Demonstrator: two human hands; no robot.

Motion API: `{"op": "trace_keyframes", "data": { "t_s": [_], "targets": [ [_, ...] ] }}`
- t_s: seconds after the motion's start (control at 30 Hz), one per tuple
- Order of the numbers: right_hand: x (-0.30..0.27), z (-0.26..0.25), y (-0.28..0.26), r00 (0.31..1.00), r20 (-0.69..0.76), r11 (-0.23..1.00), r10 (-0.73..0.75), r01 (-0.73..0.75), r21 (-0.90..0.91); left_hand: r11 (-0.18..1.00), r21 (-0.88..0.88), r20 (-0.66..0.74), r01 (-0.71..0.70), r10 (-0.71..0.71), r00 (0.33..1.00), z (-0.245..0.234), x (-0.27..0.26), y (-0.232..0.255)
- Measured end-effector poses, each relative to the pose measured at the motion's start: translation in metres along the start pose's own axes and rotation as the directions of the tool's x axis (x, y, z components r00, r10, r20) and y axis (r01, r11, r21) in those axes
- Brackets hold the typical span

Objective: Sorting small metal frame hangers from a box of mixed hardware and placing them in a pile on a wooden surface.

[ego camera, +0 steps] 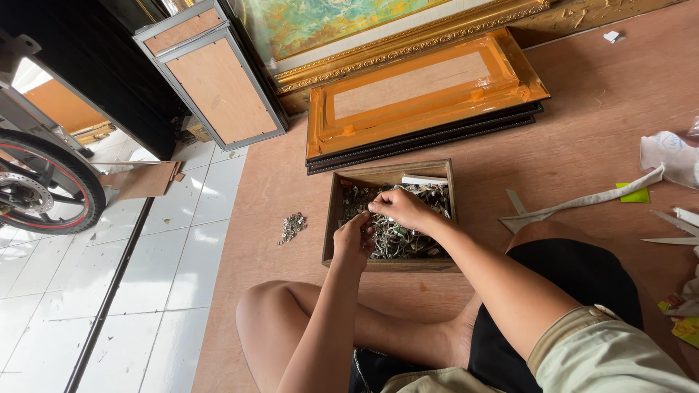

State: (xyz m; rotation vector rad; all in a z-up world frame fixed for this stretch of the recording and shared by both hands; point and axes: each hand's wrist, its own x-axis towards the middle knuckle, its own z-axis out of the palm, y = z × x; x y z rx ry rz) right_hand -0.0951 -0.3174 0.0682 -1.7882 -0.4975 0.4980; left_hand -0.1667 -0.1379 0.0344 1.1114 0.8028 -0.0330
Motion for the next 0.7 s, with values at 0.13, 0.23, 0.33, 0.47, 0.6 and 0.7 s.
{"op": "trace_keyframes", "data": {
  "t_s": [0.13,0.23,0.33,0.47,0.6,0.7],
  "targets": [
    [0.000,0.001,0.004,1.000,0.005,1.000,-0.008,0.008,0.018,0.999,-0.024,0.030,0.036,-0.035,0.999,0.002,-0.002,0.005],
    [0.004,0.003,0.008,0.998,0.003,0.997,-0.064,0.064,0.041,0.997,-0.032,0.076,0.074,-0.072,0.995,0.001,0.001,0.009],
    [0.009,0.008,0.006,0.991,-0.043,0.981,-0.127,0.132,0.141,0.989,-0.059,0.144,0.132,-0.123,0.982,-0.001,0.008,0.010],
    [0.006,0.011,0.004,0.973,-0.080,0.970,-0.214,0.222,0.095,0.981,-0.090,0.173,0.173,-0.156,0.972,-0.005,0.017,0.011],
    [0.006,0.013,0.009,0.928,-0.116,0.936,-0.353,0.350,-0.049,0.973,-0.108,0.179,0.206,-0.185,0.966,-0.006,0.018,0.014],
    [0.002,0.007,0.007,0.931,-0.123,0.939,-0.344,0.343,-0.023,0.975,-0.089,0.198,0.203,-0.182,0.963,-0.007,0.023,0.013]
  ]
}}
